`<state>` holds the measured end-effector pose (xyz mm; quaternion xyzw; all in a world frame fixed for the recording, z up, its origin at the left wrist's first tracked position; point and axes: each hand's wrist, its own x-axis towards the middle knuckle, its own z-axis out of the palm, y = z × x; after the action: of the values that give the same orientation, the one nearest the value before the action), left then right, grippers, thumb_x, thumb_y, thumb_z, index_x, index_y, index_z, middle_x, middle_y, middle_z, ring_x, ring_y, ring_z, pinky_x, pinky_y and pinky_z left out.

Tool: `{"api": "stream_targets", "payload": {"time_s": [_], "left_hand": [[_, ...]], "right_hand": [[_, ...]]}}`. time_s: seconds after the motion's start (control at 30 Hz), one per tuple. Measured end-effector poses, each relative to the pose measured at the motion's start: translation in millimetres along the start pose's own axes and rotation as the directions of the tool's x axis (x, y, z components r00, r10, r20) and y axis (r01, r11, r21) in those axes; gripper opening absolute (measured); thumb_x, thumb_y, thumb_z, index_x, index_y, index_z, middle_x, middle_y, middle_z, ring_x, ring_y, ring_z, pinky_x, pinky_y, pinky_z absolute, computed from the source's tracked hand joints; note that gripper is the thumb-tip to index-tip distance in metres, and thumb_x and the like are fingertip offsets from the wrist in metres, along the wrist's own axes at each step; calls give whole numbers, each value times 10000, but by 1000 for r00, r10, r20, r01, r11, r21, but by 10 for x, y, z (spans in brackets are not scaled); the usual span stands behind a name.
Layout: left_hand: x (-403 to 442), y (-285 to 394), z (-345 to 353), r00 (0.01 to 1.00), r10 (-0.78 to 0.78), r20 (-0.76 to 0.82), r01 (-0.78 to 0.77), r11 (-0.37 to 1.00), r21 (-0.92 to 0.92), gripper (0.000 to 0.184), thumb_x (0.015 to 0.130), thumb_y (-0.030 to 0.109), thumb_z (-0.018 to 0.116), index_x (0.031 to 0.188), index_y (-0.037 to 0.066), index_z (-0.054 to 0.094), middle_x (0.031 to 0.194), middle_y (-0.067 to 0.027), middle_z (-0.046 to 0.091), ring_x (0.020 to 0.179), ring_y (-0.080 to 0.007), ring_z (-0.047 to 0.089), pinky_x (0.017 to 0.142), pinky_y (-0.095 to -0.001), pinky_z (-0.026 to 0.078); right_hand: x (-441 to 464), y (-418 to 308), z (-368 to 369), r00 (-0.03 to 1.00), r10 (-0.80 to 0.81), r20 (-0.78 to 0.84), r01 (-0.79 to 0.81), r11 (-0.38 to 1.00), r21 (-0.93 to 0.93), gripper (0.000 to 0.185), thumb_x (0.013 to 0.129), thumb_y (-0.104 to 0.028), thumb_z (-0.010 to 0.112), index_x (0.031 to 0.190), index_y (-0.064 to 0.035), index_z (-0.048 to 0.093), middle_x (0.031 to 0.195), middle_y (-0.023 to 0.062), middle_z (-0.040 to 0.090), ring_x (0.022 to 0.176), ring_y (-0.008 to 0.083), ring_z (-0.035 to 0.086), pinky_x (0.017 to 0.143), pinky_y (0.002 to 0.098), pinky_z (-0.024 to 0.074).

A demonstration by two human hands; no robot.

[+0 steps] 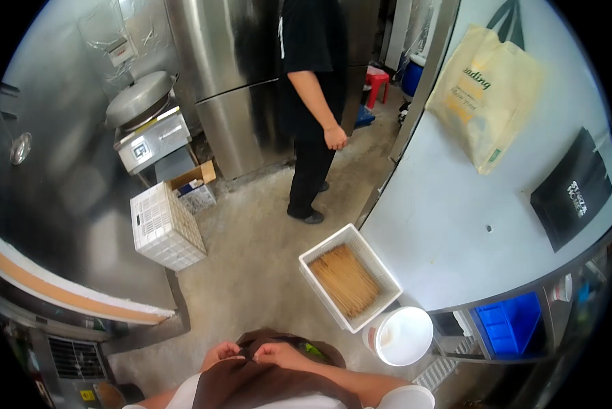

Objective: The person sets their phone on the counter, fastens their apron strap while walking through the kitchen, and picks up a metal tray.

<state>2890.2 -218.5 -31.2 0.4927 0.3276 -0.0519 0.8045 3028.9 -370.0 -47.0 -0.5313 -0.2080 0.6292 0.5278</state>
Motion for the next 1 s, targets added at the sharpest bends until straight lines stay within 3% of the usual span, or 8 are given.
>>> {"api": "stream_targets", "payload": {"time_s": [0.1, 0.17, 0.23, 0.33, 0.4, 0.53, 0.6, 1.0], "left_hand": [[33, 6, -9, 997, -42, 58, 43, 999, -25, 210, 736, 19, 632, 918, 12, 529, 838, -35, 579, 771, -95, 556, 713, -211, 447], [15, 25, 32, 996, -88, 18, 86, 993, 80, 200, 749, 37, 620, 926, 19, 530, 847, -23, 574, 792, -91, 548, 732, -212, 438], [52, -19, 9, 998, -33, 59, 27, 993, 111, 204, 753, 46, 614, 937, 33, 526, 872, -15, 566, 822, -90, 538, 752, -213, 429], [48, -5, 26, 995, -52, 83, 45, 995, 86, 217, 751, 31, 609, 945, 42, 515, 884, -17, 558, 836, -96, 535, 758, -215, 427], [48, 18, 40, 990, 23, 143, -10, 996, -90, 228, 750, 26, 608, 952, 49, 503, 885, -20, 554, 849, -102, 535, 761, -219, 428], [8, 58, 63, 985, -2, 174, 21, 994, -107, 261, 761, -33, 542, 997, 57, 476, 903, -39, 558, 835, -104, 544, 746, -213, 431], [-42, 122, 99, 983, -154, 100, 150, 988, 47, 255, 763, -24, 544, 1001, 47, 486, 873, -42, 570, 805, -108, 552, 718, -217, 441], [-16, 19, 45, 977, -182, 113, 166, 977, 135, 195, 781, -10, 544, 968, 24, 501, 849, -48, 587, 782, -96, 558, 694, -193, 446]], "right_hand": [[5, 27, 9, 1000, -10, -17, 10, 1000, -3, 142, 810, -188, 578, 831, -48, 584, 773, -53, 549, 781, 30, 464, 739, 186, 360], [-30, 8, 14, 999, -16, -32, 16, 1000, -15, 148, 806, -200, 584, 830, -53, 586, 773, -54, 548, 775, 30, 463, 732, 190, 359], [-64, -39, 23, 999, -23, -29, 22, 999, -24, 155, 801, -209, 590, 824, -56, 585, 766, -53, 544, 764, 30, 458, 721, 191, 356], [-44, 48, 10, 999, -18, -46, 16, 999, -36, 155, 802, -211, 587, 812, -56, 581, 762, -55, 539, 756, 31, 452, 711, 189, 353], [-45, 69, 6, 998, -28, -55, 25, 998, -53, 152, 803, -208, 585, 808, -56, 580, 764, -56, 538, 756, 31, 450, 709, 189, 352], [-78, 64, 8, 999, -13, -47, 10, 998, -60, 157, 800, -198, 584, 831, -44, 584, 790, -42, 549, 783, 39, 463, 734, 194, 356], [-91, 66, 21, 999, -6, -51, 2, 997, -82, 160, 799, -194, 583, 840, -39, 585, 798, -36, 553, 792, 41, 467, 743, 196, 357], [-106, 177, 102, 993, -75, -95, 74, 997, -15, 161, 792, -162, 581, 887, -39, 539, 834, -17, 541, 804, 59, 485, 744, 192, 367]]}}
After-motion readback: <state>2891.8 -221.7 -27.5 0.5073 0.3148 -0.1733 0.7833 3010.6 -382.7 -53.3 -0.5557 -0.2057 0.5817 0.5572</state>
